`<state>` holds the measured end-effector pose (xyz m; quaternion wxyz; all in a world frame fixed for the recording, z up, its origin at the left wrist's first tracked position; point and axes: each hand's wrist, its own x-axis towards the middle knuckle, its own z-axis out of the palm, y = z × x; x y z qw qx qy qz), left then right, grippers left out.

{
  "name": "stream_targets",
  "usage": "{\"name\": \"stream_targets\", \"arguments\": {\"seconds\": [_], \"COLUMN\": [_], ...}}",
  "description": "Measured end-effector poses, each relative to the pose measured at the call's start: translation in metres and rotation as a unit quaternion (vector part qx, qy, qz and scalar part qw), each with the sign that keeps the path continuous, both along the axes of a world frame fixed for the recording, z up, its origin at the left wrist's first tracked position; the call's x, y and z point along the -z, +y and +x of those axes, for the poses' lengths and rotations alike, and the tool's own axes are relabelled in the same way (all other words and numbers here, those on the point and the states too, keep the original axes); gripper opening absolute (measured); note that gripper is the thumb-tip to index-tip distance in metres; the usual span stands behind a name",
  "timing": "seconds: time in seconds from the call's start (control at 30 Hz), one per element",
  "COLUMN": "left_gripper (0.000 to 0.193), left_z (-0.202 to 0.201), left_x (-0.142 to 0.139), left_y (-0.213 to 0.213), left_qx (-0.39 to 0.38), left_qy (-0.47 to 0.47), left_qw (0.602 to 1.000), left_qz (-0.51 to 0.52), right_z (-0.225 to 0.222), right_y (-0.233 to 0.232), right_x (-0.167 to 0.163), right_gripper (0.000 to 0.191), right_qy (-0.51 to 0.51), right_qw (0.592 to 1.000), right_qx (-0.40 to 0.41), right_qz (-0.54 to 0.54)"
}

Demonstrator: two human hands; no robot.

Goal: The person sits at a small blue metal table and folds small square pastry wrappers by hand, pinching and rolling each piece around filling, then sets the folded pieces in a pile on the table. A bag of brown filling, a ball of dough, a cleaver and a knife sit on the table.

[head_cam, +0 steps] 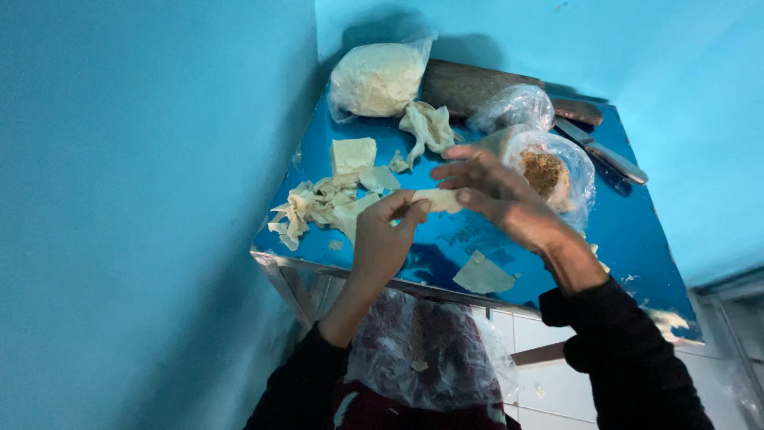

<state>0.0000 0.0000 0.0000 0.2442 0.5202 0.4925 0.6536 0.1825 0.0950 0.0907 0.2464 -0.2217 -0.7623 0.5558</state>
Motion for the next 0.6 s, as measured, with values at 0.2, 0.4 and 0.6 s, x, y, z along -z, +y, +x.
{"name": "stream_targets", "arguments": {"seconds": [0.2,0.4,0.6], "left_gripper": [0.031,0.013,0.01], "left_z": [-0.005,-0.007,0.0], "left_x": [-0.012,-0.018,-0.021], "left_y": [-0.008,-0.011,-0.023], "left_qx": [0.007,-0.105,-0.186], "left_qy": [-0.008,0.073,0.139], "left_qw": [1.0,0.989,0.957], "left_qz": [-0.018,0.078,0.176], "right_z": [-0.015,-0.02,-0.056], "right_y": [-0.006,0.001,0.025], "right_x": [0.013,0.02,0.048], "right_gripper": [0.064,0.059,0.055], "right_qy": [-0.049,0.006,0.006], "right_qw": [0.995,0.996,0.999], "right_qx": [0.035,0.005,0.043], "right_qz": [-0.076,-0.088,0.028]}}
